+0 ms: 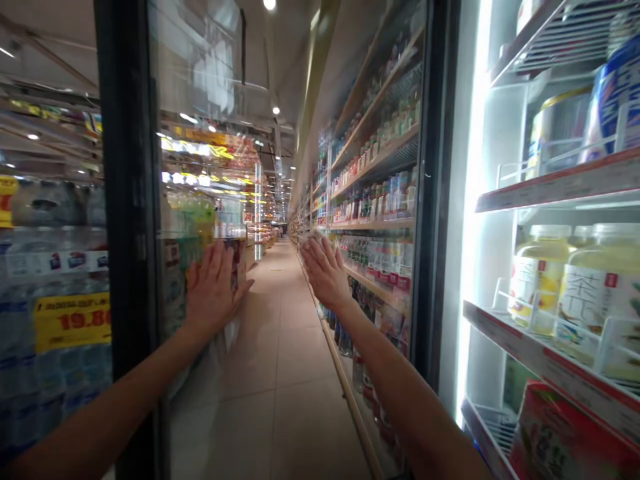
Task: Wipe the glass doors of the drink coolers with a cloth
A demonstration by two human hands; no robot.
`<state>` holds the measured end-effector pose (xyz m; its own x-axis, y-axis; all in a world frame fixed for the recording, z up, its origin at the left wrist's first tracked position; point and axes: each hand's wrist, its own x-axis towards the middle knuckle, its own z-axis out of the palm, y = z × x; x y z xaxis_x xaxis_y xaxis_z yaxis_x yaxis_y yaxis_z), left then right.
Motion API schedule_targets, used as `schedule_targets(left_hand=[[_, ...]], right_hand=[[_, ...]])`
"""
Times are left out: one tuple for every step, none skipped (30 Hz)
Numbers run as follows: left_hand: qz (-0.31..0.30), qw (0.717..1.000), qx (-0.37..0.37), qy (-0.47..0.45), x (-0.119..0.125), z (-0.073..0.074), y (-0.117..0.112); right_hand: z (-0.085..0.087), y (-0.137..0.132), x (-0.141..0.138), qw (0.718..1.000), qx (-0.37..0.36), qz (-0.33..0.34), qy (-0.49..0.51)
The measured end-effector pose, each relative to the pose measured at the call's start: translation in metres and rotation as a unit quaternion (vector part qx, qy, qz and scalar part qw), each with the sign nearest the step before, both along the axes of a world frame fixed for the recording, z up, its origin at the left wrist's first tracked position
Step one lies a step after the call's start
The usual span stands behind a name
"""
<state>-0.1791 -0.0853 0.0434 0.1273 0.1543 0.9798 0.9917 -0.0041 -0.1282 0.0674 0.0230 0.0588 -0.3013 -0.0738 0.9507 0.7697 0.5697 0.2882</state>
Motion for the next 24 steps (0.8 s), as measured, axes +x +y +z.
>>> schedule_targets(left_hand=[[-0.001, 1.0, -0.001, -0.002, 0.0, 0.0, 0.0], [-0.003, 1.0, -0.003, -0.004, 0.0, 0.0, 0.0], [-0.003, 1.0, -0.007, -0.007, 0.0, 0.0, 0.0], [-0.003, 1.0, -0.01, -0.009, 0.001, 0.0, 0.0], [-0.002, 1.0, -0.012, -0.011, 0.001, 0.0, 0.001], [0.0, 1.0, -0.012, -0.011, 0.001, 0.0, 0.001], [0.002, 1.0, -0.009, -0.01, 0.001, 0.0, 0.002], [0.003, 1.0, -0.005, -0.007, 0.001, 0.0, 0.002], [0.003, 1.0, -0.003, -0.005, 0.0, 0.0, 0.002], [0.002, 1.0, -0.002, -0.003, 0.0, 0.0, 0.002], [0.001, 1.0, -0.002, -0.002, -0.001, 0.001, 0.001], [0.001, 1.0, -0.004, -0.001, -0.002, 0.001, 0.0], [0.001, 1.0, -0.008, 0.0, -0.002, 0.001, -0.001], [0.001, 1.0, -0.015, 0.0, -0.003, 0.001, -0.002], [0.003, 1.0, -0.021, 0.0, -0.003, 0.001, -0.003], [0.004, 1.0, -0.026, -0.002, -0.003, 0.001, -0.003], [0.005, 1.0, -0.03, -0.004, -0.003, 0.0, -0.004], [0.006, 0.999, -0.033, -0.007, -0.003, 0.0, -0.004], [0.007, 0.999, -0.034, -0.008, -0.002, 0.0, -0.003], [0.007, 0.999, -0.032, -0.008, -0.003, -0.001, -0.003], [0.007, 1.0, -0.03, -0.007, -0.003, -0.001, -0.003], [0.009, 1.0, -0.028, -0.005, -0.003, -0.001, -0.003], [0.01, 1.0, -0.027, -0.003, -0.004, -0.001, -0.003], [0.012, 1.0, -0.026, -0.001, -0.004, -0.001, -0.003]], right_hand=[[0.001, 0.001, 0.004, 1.0, -0.002, 0.002, 0.0], [0.005, 0.004, 0.011, 0.999, -0.008, 0.001, 0.039], [0.01, 0.007, 0.019, 0.994, -0.014, -0.001, 0.107], [0.016, 0.01, 0.026, 0.983, -0.019, -0.003, 0.184], [0.022, 0.011, 0.028, 0.968, -0.02, -0.002, 0.248], [0.026, 0.011, 0.027, 0.96, -0.019, 0.001, 0.281], [0.027, 0.009, 0.021, 0.961, -0.014, 0.006, 0.275], [0.027, 0.006, 0.012, 0.972, -0.007, 0.012, 0.233], [0.024, 0.001, 0.001, 0.987, 0.0, 0.019, 0.163], [0.02, -0.003, -0.009, 0.996, 0.007, 0.025, 0.081], [0.016, -0.006, -0.016, 0.999, 0.011, 0.029, 0.009], [0.014, -0.007, -0.019, 0.999, 0.013, 0.031, -0.037], [0.013, -0.007, -0.017, 0.998, 0.011, 0.029, -0.046], [0.014, -0.005, -0.012, 1.0, 0.006, 0.024, -0.014], [0.018, -0.003, -0.006, 0.999, 0.001, 0.017, 0.049], [0.022, 0.0, 0.0, 0.992, -0.002, 0.012, 0.125], [0.027, 0.002, 0.004, 0.981, -0.004, 0.009, 0.192], [0.03, 0.003, 0.003, 0.972, -0.004, 0.008, 0.234], [0.031, 0.002, -0.001, 0.97, -0.003, 0.009, 0.243], [0.03, -0.001, -0.008, 0.976, 0.001, 0.013, 0.217], [0.026, -0.005, -0.018, 0.986, 0.005, 0.016, 0.163], [0.021, -0.008, -0.027, 0.995, 0.009, 0.02, 0.093], [0.015, -0.012, -0.033, 0.999, 0.013, 0.023, 0.02], [0.01, -0.013, -0.037, 0.999, 0.019, 0.027, -0.038]])
